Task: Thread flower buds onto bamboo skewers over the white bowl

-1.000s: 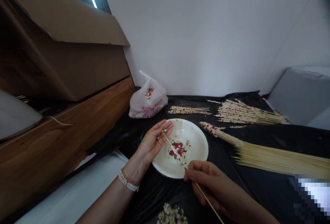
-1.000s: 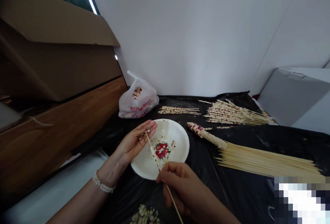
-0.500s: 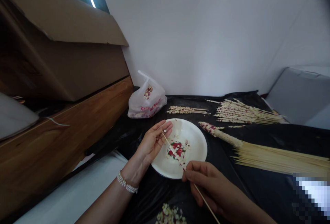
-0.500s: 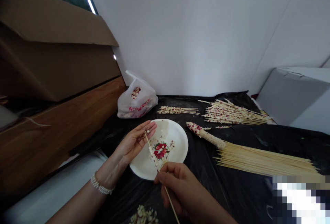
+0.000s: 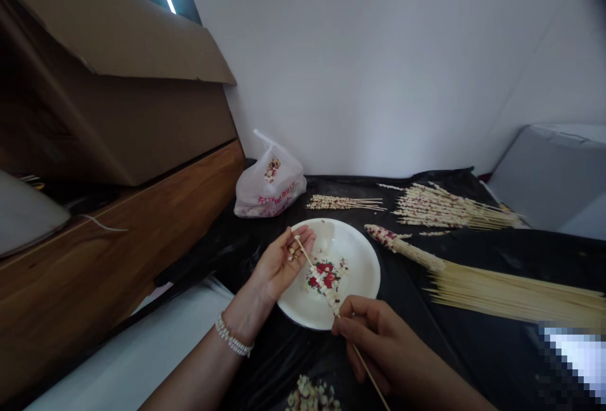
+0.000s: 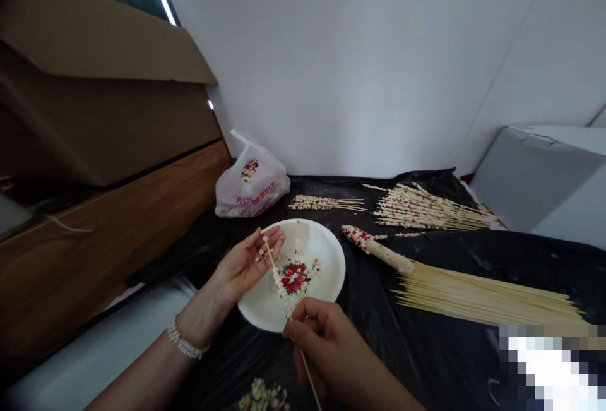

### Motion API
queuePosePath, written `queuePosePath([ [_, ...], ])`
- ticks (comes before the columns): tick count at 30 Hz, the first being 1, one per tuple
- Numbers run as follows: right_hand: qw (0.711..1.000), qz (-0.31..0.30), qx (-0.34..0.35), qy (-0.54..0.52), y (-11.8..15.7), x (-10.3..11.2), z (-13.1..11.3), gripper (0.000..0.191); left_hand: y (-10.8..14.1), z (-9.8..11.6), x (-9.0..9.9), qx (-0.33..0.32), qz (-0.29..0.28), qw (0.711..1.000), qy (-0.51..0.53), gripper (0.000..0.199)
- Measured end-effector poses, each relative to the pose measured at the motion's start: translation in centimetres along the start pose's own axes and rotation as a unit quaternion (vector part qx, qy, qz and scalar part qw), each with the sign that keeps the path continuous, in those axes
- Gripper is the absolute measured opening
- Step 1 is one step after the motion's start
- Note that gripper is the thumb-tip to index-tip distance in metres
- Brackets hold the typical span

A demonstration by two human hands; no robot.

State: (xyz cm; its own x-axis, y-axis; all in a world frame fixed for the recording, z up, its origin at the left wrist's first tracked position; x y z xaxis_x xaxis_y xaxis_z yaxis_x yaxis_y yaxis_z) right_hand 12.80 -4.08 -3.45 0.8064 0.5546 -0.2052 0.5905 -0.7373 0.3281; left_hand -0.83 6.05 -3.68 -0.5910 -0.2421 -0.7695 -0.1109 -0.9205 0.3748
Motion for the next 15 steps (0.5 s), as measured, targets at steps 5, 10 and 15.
queuePosePath([
  [5,1.0,0.008,0.004,0.003,0.04,0.13,-0.11,0.022,0.15,-0.22,-0.18,0.003,-0.015,1.0,0.0,0.015],
  [10,1.0,0.018,0.007,0.016,0.04,0.3,0.17,0.021,0.29,-0.37,-0.17,0.011,-0.009,1.0,0.011,0.007],
  [15,0.992,0.06,0.056,0.096,0.08,0.74,-0.69,0.019,0.6,-0.38,-0.32,0.012,0.012,1.0,0.014,0.003],
])
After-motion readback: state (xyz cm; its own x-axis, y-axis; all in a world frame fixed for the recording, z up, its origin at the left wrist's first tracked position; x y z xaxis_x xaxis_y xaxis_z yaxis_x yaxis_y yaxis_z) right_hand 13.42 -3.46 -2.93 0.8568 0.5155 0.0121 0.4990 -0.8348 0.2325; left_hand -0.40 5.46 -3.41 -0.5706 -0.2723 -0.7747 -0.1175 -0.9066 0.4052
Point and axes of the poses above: each hand's wrist, its own y-axis away from the middle knuckle, its own x-axis out of the back of the hand, z = x × y, the point moved 8 cm from there along -y, towards the middle knuckle, and after that the axes turned 4 degrees about -z, right-handed, at the moved point
